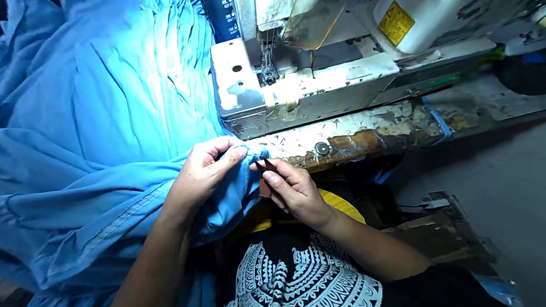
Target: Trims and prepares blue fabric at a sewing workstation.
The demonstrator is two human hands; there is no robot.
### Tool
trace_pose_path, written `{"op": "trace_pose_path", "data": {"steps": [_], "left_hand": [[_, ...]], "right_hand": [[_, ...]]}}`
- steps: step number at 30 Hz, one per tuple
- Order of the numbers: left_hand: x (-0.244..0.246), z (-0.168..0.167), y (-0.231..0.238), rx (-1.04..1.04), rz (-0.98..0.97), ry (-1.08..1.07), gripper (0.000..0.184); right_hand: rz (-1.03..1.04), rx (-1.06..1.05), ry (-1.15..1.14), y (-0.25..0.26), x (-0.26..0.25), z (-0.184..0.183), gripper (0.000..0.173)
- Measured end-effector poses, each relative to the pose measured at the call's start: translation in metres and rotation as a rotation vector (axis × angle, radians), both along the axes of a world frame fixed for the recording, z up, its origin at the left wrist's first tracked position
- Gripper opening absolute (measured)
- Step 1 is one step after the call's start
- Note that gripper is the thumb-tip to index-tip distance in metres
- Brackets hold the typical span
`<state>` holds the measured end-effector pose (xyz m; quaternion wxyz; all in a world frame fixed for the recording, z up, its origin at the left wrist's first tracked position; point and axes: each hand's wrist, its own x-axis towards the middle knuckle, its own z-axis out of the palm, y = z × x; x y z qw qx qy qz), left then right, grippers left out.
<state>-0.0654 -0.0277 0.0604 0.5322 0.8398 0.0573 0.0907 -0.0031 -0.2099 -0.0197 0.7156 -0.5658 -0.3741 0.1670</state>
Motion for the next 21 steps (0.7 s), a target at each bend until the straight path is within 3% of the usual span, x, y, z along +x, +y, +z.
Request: {"op": "trace_pose_path", "data": {"steps": [7,21], "left_hand": [[-0.0024,-0.0035,0.0017,0.03,-0.054,-0.14,0.01],[-0.0033,-0.0055,0.0031,0.046,-0.079,-0.153,0.01]], "right_hand": [[-0.025,0.005,0.052,0.0008,-0.0028,0.0041,0.028],[-0.045,-0.053,0.054,0.0011,-0.0039,0.0037,0.025]]}}
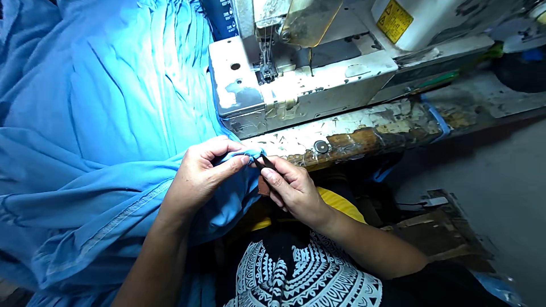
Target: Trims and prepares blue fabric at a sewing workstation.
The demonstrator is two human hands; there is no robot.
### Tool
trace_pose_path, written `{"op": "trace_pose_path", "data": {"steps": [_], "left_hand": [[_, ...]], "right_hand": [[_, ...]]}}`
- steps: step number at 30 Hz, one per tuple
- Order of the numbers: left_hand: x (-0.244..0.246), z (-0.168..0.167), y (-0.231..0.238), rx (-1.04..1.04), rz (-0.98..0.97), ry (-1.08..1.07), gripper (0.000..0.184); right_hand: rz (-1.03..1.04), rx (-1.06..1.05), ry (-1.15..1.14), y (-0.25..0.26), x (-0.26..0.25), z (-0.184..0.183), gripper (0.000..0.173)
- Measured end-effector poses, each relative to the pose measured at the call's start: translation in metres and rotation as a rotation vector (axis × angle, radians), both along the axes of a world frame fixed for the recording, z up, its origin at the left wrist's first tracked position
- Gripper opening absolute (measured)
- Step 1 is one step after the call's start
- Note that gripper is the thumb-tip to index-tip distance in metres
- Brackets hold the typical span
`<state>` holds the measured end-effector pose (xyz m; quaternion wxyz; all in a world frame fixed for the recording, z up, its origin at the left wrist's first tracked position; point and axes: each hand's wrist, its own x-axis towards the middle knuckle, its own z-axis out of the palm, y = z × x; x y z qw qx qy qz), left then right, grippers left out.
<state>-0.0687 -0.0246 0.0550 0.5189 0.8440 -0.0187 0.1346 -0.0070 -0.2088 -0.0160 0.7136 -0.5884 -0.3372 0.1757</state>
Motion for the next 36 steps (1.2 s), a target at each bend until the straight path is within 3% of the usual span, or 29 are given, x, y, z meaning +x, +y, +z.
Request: {"op": "trace_pose_path", "data": {"steps": [12,20,22,26,28,30,32,34,36], "left_hand": [[0.002,-0.002,0.002,-0.044,-0.003,-0.001,0.009],[0.001,-0.002,0.001,0.047,0.008,0.01,0.01],[0.002,-0.002,0.0,0.05,-0.005,0.03,0.011],[0.005,-0.012,0.002,0.141,0.01,0.079,0.013],[0.003,-0.006,0.002,0.05,-0.017,0.106,0.012],[0.004,0.0,0.003,-0.041,-0.053,0.111,0.012],[0.003,0.003,0.006,-0.074,-0.087,0.124,0.011],[0.003,0.013,0.011,-0.017,-0.12,0.118,0.01],[0.001,0.029,0.02,0.122,-0.096,0.098,0.009]], "right_hand": [[-0.021,-0.015,0.004,0.002,-0.001,0.001,0.024],[-0.002,-0.021,0.057,0.004,0.0,0.003,0.024],[0.017,0.071,-0.053,0.002,-0.001,0.0,0.023],[0.21,0.474,-0.522,-0.012,0.003,0.017,0.026],[0.084,0.431,-0.402,-0.011,0.01,0.013,0.024],[0.021,0.243,-0.212,-0.007,0.033,0.009,0.025],[0.161,0.064,0.048,-0.006,0.05,0.009,0.035],[0.297,0.036,0.268,-0.003,0.056,0.009,0.016],[0.347,0.1,0.365,-0.004,0.059,0.013,0.008]]}}
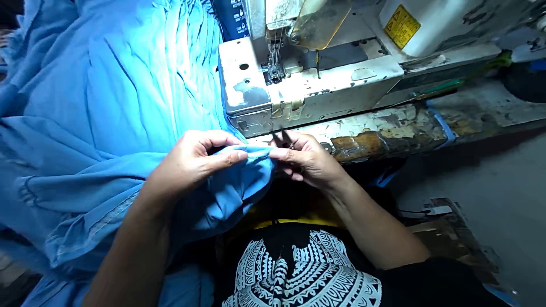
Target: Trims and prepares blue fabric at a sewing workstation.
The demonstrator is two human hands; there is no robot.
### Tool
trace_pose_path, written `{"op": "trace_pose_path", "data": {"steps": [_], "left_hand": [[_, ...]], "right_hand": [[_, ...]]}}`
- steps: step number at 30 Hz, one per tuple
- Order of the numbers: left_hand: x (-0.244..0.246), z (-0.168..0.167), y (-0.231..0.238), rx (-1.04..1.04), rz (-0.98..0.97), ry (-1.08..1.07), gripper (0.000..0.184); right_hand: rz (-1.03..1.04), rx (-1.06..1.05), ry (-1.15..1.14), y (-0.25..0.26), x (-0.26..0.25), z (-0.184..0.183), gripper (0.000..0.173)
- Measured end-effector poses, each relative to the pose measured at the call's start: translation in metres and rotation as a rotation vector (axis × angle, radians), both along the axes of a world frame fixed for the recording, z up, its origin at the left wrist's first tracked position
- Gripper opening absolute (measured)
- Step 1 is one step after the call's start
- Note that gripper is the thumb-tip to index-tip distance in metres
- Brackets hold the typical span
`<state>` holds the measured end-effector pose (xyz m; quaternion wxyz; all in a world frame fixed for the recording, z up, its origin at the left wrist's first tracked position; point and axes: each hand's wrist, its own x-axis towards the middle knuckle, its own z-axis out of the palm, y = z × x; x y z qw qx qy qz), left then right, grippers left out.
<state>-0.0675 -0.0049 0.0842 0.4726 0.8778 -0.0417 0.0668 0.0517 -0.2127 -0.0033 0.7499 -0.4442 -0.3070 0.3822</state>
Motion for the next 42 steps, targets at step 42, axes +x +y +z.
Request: {"op": "trace_pose_path", "data": {"steps": [42], "left_hand": [[-0.008,-0.016,-0.025,-0.25,0.32,0.03,0.015]], "right_hand": [[-0.209,-0.05,-0.263,-0.013,-0.056,0.021,0.03]]}}
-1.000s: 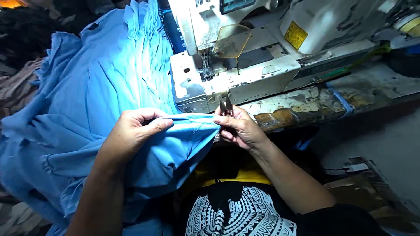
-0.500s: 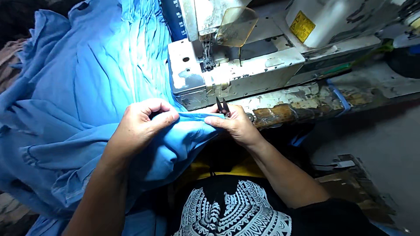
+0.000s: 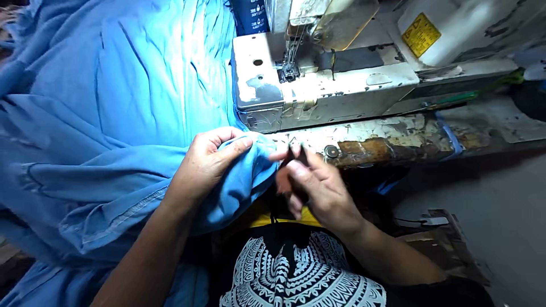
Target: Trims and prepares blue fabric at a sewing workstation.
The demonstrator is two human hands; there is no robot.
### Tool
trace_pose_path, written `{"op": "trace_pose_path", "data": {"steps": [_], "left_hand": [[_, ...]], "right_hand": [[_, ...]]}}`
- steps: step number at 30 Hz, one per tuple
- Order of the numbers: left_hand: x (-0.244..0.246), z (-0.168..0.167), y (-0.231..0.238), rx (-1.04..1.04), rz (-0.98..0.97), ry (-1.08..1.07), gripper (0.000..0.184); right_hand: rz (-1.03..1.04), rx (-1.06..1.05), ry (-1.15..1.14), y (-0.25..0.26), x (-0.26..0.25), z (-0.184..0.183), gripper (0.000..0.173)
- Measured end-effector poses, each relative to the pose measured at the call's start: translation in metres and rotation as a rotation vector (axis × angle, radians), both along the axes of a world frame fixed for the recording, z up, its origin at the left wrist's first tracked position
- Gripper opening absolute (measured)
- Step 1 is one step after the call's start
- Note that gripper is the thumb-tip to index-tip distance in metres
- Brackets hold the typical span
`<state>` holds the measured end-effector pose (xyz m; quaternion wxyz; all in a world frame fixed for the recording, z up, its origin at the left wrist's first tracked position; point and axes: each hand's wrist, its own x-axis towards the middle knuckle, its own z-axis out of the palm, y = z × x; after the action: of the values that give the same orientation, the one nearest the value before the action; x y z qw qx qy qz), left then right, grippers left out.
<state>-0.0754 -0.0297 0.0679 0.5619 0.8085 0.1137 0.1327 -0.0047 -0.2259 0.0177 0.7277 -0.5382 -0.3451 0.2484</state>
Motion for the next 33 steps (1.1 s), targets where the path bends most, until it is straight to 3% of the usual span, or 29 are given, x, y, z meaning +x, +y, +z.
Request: {"op": "trace_pose_path", "data": {"steps": [2,5,24,27,29,33], "left_hand": [[-0.002,0.0,-0.002,-0.061,-0.008,0.0,0.016],[-0.005,0.001,-0.005,-0.091,-0.04,-0.022,0.017],[-0.005,-0.004,-0.002,-0.114,-0.072,-0.057,0.016],[-0.005,-0.005,-0.001,-0.089,-0.101,-0.067,0.016],[-0.005,-0.005,0.0,-0.07,-0.117,-0.062,0.015],[-0.006,-0.006,0.0,-0.058,-0.152,-0.058,0.016]], "right_hand": [[0.17,-0.002,0.202,0.008,-0.007,-0.005,0.032],[0.199,-0.006,0.316,0.021,-0.004,-0.01,0.03],[0.183,0.034,0.359,0.023,-0.003,-0.015,0.03],[0.166,0.024,0.349,0.024,-0.002,-0.016,0.038],[0.167,0.013,0.398,0.024,0.0,-0.016,0.047],[0.288,0.145,0.612,0.025,0.006,-0.021,0.038]]}}
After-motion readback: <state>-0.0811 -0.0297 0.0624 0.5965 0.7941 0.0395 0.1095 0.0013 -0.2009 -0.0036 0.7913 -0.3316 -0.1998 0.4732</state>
